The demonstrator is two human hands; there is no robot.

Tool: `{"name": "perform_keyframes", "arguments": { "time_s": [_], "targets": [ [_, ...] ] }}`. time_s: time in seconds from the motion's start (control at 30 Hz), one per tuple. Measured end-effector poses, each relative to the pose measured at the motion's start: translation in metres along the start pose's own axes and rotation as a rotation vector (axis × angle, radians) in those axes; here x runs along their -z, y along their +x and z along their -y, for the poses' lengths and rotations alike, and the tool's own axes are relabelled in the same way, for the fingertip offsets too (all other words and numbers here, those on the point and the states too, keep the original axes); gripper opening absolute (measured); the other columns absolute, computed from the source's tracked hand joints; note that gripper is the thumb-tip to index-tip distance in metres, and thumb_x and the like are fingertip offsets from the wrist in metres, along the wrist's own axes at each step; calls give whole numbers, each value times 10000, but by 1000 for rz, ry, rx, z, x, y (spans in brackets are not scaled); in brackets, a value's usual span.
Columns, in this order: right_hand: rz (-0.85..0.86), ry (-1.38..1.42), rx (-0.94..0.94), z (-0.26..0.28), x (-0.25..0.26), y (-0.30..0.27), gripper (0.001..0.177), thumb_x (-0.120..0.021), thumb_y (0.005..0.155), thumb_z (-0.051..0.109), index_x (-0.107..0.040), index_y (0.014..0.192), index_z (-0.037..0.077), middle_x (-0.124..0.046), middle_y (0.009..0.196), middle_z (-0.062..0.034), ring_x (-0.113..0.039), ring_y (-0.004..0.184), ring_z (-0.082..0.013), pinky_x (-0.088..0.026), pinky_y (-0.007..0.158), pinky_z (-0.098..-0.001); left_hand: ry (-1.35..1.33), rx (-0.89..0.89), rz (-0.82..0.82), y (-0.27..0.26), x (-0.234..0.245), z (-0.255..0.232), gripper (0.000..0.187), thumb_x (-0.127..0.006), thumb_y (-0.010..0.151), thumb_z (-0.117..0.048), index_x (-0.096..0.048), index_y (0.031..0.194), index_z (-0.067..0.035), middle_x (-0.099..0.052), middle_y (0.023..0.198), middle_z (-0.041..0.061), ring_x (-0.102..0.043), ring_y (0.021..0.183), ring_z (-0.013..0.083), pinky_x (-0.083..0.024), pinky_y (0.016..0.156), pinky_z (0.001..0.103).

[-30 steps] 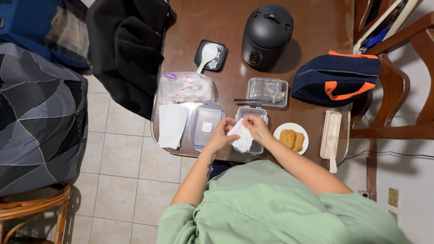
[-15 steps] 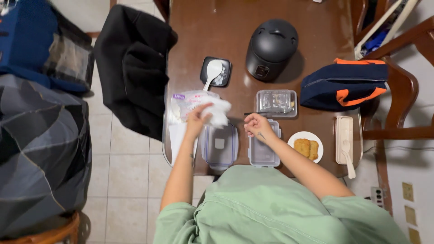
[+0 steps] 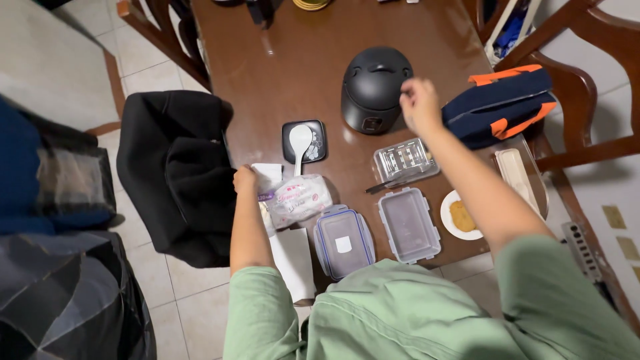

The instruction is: The person wipes plastic food containers and the table with a tissue, opens a rice cooker, and spoons rice into a rectangular container using a rice paddle. They press and level the rice, place the lid on the filled container, and wipe the table surface.

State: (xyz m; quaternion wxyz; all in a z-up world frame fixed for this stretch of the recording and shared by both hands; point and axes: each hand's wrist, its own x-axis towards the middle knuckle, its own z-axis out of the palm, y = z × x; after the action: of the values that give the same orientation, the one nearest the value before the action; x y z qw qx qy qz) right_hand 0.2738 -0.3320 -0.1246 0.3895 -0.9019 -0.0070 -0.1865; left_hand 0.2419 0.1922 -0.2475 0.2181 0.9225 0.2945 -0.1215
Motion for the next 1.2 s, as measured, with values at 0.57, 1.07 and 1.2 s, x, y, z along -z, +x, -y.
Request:
{"name": "perform_keyframes", "arguments": {
  "time_s": [0.57, 1.07, 1.2],
  "targets": [
    [303, -9, -164, -30, -1, 81, 509, -551, 1028, 143, -476, 1529, 192, -689, 912, -218, -678, 827, -327, -537, 820, -432, -525, -855, 32, -55, -50, -341, 587, -654, 963, -376, -512, 1468, -113, -638, 1314, 237, -613, 1229, 403, -486, 1040, 449],
    [469, 98, 113, 15, 4, 31, 513, -573, 973, 87, -472, 1474, 127, -648, 1262, -294, -626, 1175, -465, -504, 992, -475, -418, -551, -166, -144, -5, -258, 424, -687, 914, -426, -663, 1196, -110, -727, 1094, 176, -683, 1036, 374, -538, 882, 459],
    [505, 116, 108, 26, 5, 9, 526, -574, 962, 87, -478, 1476, 139, -620, 1305, -289, -612, 1200, -466, -503, 1003, -470, -333, -442, -34, -165, 11, -234, 399, -691, 907, -429, -687, 1166, -125, -769, 955, 164, -727, 944, 355, -555, 856, 448]
  ]
}}
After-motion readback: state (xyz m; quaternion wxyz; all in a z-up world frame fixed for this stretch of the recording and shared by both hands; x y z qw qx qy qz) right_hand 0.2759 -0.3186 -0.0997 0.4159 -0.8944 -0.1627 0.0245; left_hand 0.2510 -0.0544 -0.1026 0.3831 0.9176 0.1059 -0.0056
